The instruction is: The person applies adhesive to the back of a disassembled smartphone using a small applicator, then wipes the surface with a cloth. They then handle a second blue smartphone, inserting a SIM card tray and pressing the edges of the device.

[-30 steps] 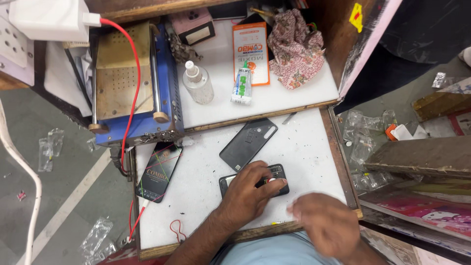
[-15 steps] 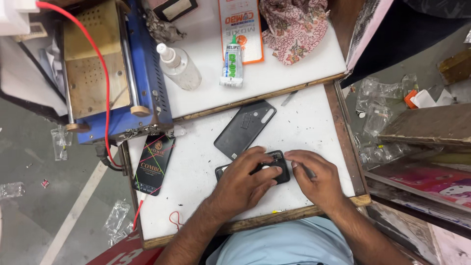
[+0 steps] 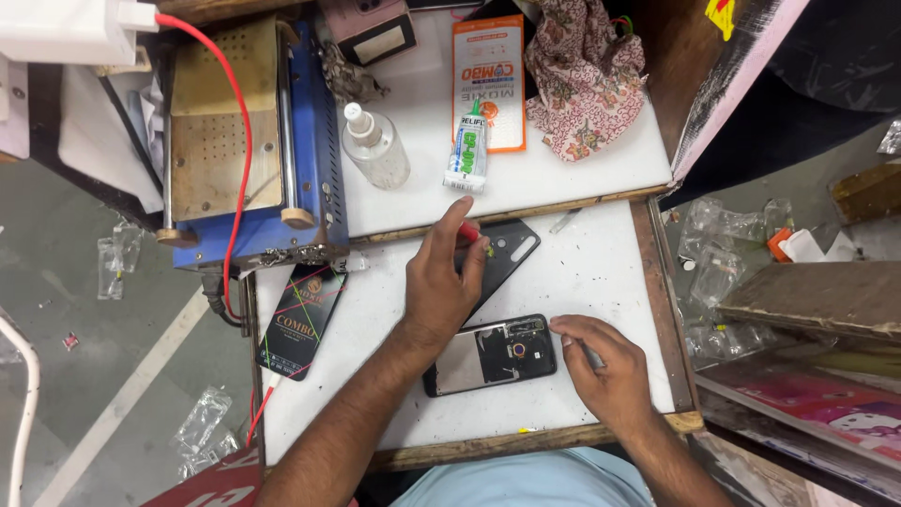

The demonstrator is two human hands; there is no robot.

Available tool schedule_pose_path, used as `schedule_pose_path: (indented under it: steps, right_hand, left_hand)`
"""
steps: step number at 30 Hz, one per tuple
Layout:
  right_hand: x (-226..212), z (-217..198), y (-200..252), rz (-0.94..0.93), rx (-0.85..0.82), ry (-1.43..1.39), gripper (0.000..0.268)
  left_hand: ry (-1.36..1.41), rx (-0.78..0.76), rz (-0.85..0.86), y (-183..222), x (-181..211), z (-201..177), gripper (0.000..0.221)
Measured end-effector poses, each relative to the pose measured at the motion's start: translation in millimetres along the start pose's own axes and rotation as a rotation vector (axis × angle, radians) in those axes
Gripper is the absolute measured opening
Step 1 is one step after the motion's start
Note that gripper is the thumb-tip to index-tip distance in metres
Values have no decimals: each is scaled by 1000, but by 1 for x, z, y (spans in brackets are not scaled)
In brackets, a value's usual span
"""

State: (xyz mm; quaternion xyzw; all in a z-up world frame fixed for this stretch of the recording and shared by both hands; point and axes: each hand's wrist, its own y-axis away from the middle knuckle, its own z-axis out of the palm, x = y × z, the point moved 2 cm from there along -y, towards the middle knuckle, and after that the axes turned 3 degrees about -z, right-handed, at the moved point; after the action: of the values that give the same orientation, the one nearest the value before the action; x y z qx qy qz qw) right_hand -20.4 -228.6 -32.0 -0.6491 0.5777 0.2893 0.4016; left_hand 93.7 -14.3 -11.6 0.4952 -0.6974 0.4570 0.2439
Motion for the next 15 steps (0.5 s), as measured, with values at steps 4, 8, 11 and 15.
schedule_pose_path:
  steps: [4,8,11,15]
  right_hand:
    - [2,0,-3,2,5,4,23]
    - [9,1,2,67,-29,-19,25]
    - [12,1,1,36,-19,-7,24]
    - [3,-1,-2,43,15,-20,22]
  left_hand:
    - [13,-18,14,-9,1,7,59]
    - [10,-84,-8,-8,-5,15,59]
    - [2,-98,12,-11,-6,20,59]
    - [108,-20,-47,-7,4,13,60]
